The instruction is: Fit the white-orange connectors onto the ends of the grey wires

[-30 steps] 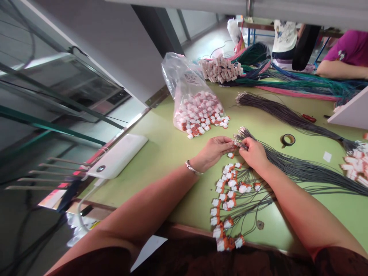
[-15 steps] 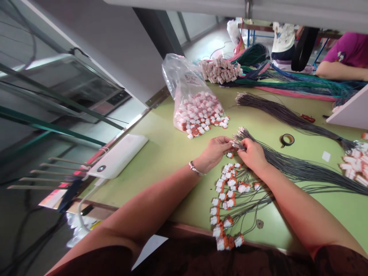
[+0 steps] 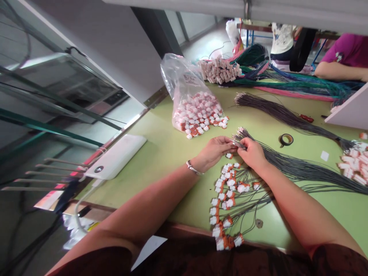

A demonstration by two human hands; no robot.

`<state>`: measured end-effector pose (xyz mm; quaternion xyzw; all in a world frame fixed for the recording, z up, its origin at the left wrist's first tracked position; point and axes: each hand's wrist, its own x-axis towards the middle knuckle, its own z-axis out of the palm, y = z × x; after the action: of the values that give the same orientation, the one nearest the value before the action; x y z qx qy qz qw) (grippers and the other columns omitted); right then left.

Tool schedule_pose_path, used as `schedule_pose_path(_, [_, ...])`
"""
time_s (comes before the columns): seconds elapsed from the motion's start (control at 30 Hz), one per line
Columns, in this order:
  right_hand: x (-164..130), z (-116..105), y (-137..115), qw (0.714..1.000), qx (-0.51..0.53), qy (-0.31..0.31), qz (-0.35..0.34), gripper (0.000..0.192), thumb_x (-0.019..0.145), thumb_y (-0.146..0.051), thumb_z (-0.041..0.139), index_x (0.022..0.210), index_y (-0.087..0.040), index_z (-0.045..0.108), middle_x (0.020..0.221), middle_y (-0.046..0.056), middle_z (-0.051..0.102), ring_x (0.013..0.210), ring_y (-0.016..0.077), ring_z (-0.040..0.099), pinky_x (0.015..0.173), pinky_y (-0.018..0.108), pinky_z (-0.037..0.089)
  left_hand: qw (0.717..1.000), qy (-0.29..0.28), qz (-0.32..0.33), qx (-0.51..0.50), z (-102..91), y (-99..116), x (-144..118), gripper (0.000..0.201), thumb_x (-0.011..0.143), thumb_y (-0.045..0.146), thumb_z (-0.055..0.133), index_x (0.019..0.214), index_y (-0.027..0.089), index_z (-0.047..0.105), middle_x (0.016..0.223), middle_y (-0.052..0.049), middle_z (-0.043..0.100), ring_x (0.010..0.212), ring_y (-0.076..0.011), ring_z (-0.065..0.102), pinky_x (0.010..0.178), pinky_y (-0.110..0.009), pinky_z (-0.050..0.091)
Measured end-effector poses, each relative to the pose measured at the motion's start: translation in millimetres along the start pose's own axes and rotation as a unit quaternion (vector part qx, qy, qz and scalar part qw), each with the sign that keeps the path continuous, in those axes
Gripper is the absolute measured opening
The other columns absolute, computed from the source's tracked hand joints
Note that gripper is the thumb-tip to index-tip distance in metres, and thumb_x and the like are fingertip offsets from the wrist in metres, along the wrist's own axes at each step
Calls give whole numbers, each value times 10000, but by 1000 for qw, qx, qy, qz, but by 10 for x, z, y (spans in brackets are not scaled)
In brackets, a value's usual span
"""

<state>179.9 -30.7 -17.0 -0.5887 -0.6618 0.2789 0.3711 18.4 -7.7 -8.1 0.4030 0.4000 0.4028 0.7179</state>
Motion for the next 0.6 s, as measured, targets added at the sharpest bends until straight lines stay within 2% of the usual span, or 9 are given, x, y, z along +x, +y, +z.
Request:
schedule_pose_path(0.13, [12,-61,-58,998,62,25,11,181,778,-364,550,748,-191,595,586,-23,563,534,121,457,550,250,364,980,-57,46,186,-38,23,-67,147,689,211,733,758,108,654,681,-31,666,609,-102,592,608,-235,468])
schedule_pose_path(0.27, [19,-111,-129,989,135,50,41,270,757,-444,601,725,-177,627,612,4,596,571,131,499,572,258,387,906,-172,84,378,52,94,-221,106,721,223,672,755,126,696,698,-35,678,610,-109,572,576,-229,435])
schedule_pose_path(0.37, [13,-128,-150,982,176,36,65,296,734,-462,617,663,-175,612,602,10,587,553,123,481,547,258,372,857,-280,112,419,60,177,-268,128,751,253,643,758,146,712,731,-42,692,644,-124,594,620,-244,464])
schedule_pose_path(0.4, [9,-129,-152,980,187,28,70,282,721,-455,626,690,-174,621,592,5,582,541,120,473,536,258,366,848,-279,136,428,21,208,-250,142,769,268,629,750,155,713,747,-45,693,670,-132,601,651,-255,474])
schedule_pose_path(0.43, [6,-127,-152,977,197,22,73,270,706,-441,634,745,-174,633,587,-1,581,528,118,465,527,258,362,845,-241,169,446,-41,239,-213,162,789,281,611,741,163,711,762,-51,690,700,-144,604,684,-272,481])
schedule_pose_path(0.47, [3,-122,-152,976,204,21,77,273,693,-421,640,810,-174,638,584,-8,584,516,115,457,518,256,357,841,-160,210,472,-125,271,-159,179,809,283,587,743,172,711,783,-58,686,741,-161,603,726,-297,484])
schedule_pose_path(0.5, [2,-114,-153,974,208,25,81,280,685,-398,640,855,-176,630,579,-15,585,504,112,446,510,254,350,827,-27,248,504,-224,300,-93,182,825,274,564,777,180,712,830,-72,684,799,-185,599,777,-334,479])
schedule_pose_path(0.53, [1,-103,-153,974,207,31,86,266,683,-378,632,859,-178,618,568,-20,583,492,108,434,503,251,341,789,105,273,540,-330,326,-20,177,829,257,555,828,181,715,906,-92,676,895,-223,584,850,-385,458])
schedule_pose_path(0.6, [3,-81,-158,976,195,40,90,190,682,-347,615,776,-185,587,535,-31,552,477,100,405,491,246,317,703,228,266,619,-531,360,126,199,830,259,556,924,171,708,1005,-133,641,1041,-298,524,924,-463,408])
